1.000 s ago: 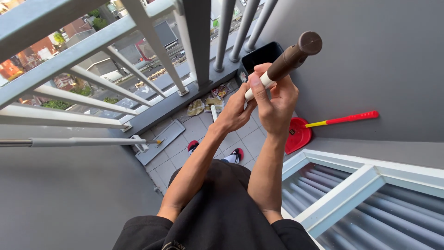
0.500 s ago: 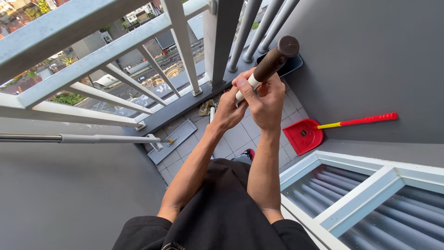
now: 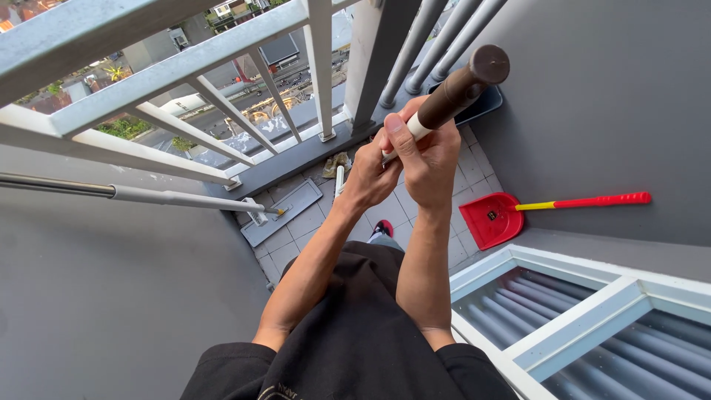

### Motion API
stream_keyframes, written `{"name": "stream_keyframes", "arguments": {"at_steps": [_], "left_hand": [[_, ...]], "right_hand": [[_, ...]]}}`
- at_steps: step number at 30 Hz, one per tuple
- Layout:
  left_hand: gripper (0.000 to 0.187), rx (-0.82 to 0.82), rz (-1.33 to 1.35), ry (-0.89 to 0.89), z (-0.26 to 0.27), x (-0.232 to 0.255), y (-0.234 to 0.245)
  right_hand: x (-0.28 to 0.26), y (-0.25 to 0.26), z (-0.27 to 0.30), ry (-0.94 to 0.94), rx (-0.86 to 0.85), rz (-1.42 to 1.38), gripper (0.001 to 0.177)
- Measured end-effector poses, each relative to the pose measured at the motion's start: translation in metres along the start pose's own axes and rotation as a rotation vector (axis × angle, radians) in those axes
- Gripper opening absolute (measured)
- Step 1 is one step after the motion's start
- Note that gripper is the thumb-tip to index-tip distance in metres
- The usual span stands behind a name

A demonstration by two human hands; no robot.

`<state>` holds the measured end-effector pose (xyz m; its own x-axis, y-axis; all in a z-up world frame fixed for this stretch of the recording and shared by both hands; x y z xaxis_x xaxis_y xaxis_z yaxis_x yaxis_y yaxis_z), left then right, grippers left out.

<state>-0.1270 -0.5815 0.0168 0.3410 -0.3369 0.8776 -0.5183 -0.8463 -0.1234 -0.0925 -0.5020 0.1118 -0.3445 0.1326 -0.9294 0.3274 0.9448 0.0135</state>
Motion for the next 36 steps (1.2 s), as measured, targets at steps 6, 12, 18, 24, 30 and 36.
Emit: {"name": "stream_keyframes", "arguments": {"at_steps": [6, 12, 18, 24, 30, 36], "left_hand": [[0.020, 0.071, -0.059, 0.064, -0.001, 0.013, 0.000], [0.015, 0.112, -0.065, 0.046, 0.001, 0.011, -0.004], [0.017, 0.180, -0.139, 0.017, 0.002, 0.013, -0.009], [0.016, 0.248, -0.158, 0.085, 0.003, 0.006, -0.013], [0.017, 0.254, -0.170, 0.089, 0.006, -0.020, -0.011], [0.015, 0.236, -0.132, 0.107, 0.005, -0.039, -0.014]], "right_hand": [[-0.003, -0.002, -0.002, 0.020, -0.019, -0.044, 0.012], [-0.009, 0.002, -0.006, 0.076, -0.074, -0.004, 0.008], [-0.010, 0.007, -0.007, 0.081, -0.121, -0.050, 0.008], [-0.008, 0.009, -0.010, 0.049, -0.178, -0.162, 0.009], [0.017, 0.011, -0.014, 0.047, -0.217, -0.141, 0.007], [0.045, 0.017, -0.015, 0.028, -0.238, -0.146, 0.007]]}}
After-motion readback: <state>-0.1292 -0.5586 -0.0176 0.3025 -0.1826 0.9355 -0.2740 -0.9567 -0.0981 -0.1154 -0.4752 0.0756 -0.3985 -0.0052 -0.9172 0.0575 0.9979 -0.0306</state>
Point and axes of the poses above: each hand's wrist, its own z-axis away from the middle knuckle, its own y-axis out of the back of the hand, x = y × z, the point moved 5 cm from there along -z, towards the middle knuckle, and after that the axes turned 9 degrees about z, right-handed, at the moved point
